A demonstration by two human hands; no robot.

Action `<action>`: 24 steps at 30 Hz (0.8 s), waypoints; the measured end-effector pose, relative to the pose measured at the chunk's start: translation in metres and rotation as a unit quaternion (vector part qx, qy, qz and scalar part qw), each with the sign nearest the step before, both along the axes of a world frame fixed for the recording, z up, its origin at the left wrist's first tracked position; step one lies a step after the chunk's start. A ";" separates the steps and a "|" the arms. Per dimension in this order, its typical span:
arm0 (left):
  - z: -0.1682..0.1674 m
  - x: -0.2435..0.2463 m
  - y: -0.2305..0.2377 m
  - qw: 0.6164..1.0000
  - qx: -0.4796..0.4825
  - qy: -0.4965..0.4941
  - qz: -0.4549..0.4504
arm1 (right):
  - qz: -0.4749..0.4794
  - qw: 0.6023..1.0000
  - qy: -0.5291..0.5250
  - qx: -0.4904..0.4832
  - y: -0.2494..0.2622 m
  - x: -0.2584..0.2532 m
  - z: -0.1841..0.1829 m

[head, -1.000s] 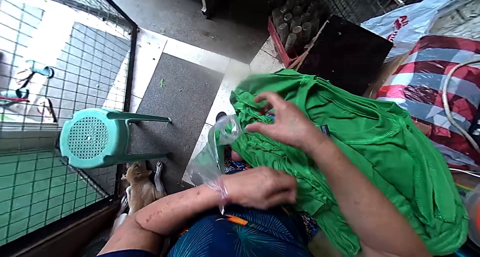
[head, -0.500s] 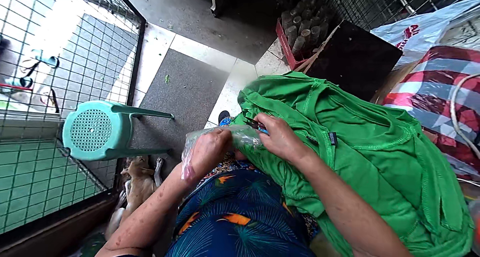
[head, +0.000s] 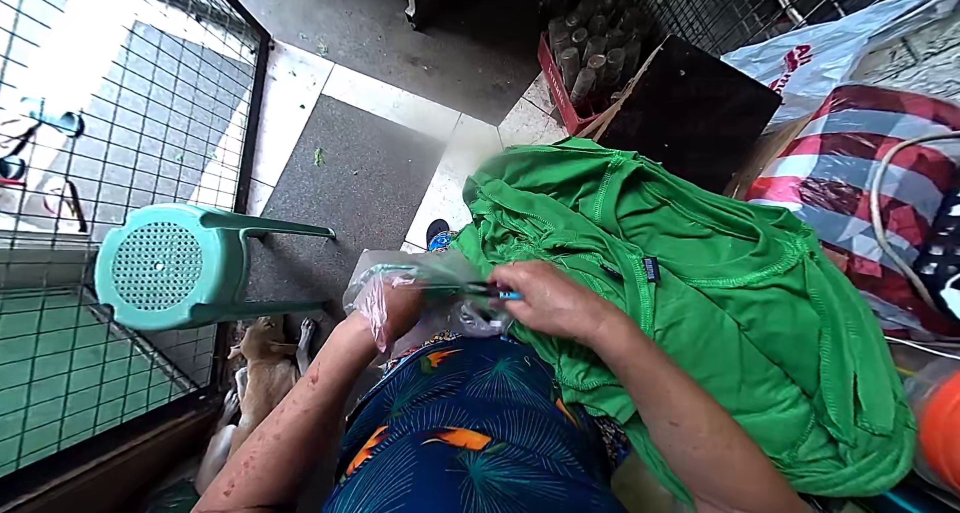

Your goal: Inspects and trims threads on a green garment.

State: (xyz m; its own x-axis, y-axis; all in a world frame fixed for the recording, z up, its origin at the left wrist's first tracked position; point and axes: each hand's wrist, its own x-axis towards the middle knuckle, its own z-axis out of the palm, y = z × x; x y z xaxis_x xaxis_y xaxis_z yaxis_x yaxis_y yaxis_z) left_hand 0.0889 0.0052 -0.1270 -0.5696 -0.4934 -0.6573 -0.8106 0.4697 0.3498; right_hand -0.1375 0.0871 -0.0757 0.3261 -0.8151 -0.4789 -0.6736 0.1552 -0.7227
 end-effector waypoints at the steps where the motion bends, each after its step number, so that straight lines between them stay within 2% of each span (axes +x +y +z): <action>1: 0.004 -0.002 0.000 0.997 0.059 -0.038 -0.014 | 0.008 1.000 -0.005 -0.004 0.006 -0.006 0.005; 2: 0.009 -0.001 0.000 0.996 0.078 -0.022 -0.025 | -0.011 0.999 0.006 -0.042 0.013 -0.016 0.009; 5: 0.011 0.007 0.006 0.974 0.029 0.223 -0.011 | -0.136 0.966 0.120 -0.185 0.029 -0.056 0.018; 7: 0.006 0.000 0.007 0.941 0.021 0.336 0.014 | -0.178 0.943 0.209 -0.189 0.033 -0.077 0.022; 9: 0.006 -0.019 0.008 0.916 0.060 0.392 0.053 | -0.186 0.936 0.271 -0.123 0.034 -0.083 0.018; 11: 0.002 -0.047 0.011 0.901 0.057 0.423 0.084 | -0.183 0.931 0.307 -0.070 0.033 -0.080 0.010; 13: -0.008 -0.077 0.015 0.892 0.011 0.436 0.114 | -0.184 0.930 0.311 -0.066 0.031 -0.077 0.009; 18: -0.003 -0.149 0.021 0.912 -0.101 0.380 0.117 | -0.263 0.915 0.242 -0.186 0.033 -0.100 0.034; 21: 0.002 -0.173 0.015 0.910 -0.064 0.395 0.108 | -0.350 0.889 0.206 -0.210 0.023 -0.130 0.039; 24: -0.020 -0.185 0.002 0.873 0.057 0.460 0.150 | -0.413 0.879 0.204 -0.126 0.015 -0.161 0.003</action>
